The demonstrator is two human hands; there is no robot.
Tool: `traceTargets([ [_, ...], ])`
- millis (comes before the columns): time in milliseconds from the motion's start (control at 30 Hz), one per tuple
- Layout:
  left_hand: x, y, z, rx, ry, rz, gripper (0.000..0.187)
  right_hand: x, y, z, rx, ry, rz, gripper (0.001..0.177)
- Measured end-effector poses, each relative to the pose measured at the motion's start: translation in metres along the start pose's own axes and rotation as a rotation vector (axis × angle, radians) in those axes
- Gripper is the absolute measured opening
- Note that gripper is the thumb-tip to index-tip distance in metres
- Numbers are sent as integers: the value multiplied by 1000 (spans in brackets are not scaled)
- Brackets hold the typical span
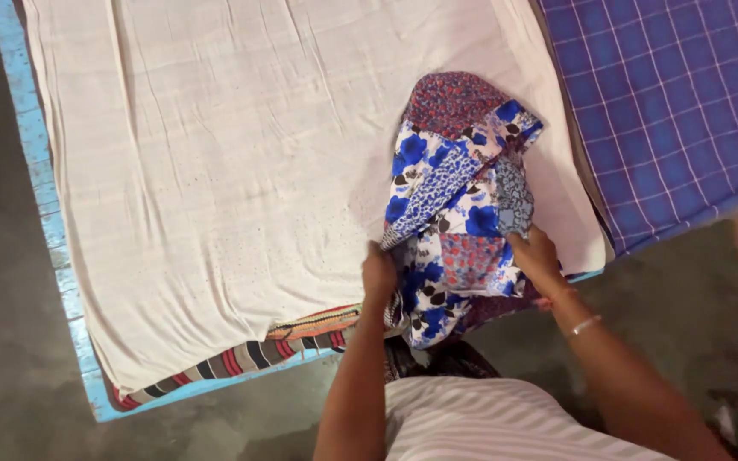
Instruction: The person repeatedly lifts, shakes, and folds a large patterned quilt on a bed. The hands turn the quilt over multiple times and smooth it out, but the final folded state is not shown.
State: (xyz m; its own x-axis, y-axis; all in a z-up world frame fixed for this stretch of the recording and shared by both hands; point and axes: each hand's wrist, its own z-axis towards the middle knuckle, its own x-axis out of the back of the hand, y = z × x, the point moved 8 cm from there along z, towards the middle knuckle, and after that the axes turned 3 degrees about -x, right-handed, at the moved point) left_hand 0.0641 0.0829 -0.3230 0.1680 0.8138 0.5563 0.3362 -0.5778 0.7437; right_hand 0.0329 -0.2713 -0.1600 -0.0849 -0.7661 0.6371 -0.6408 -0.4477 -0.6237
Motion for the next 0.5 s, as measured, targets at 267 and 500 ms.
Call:
traceTargets([
  [267, 257, 195, 33, -303, 382, -457, 12, 125, -134, 80, 354, 274, -262, 40],
  [500, 451, 294, 1, -621, 644, -491, 13, 226, -323, 114, 993, 505, -845, 14],
])
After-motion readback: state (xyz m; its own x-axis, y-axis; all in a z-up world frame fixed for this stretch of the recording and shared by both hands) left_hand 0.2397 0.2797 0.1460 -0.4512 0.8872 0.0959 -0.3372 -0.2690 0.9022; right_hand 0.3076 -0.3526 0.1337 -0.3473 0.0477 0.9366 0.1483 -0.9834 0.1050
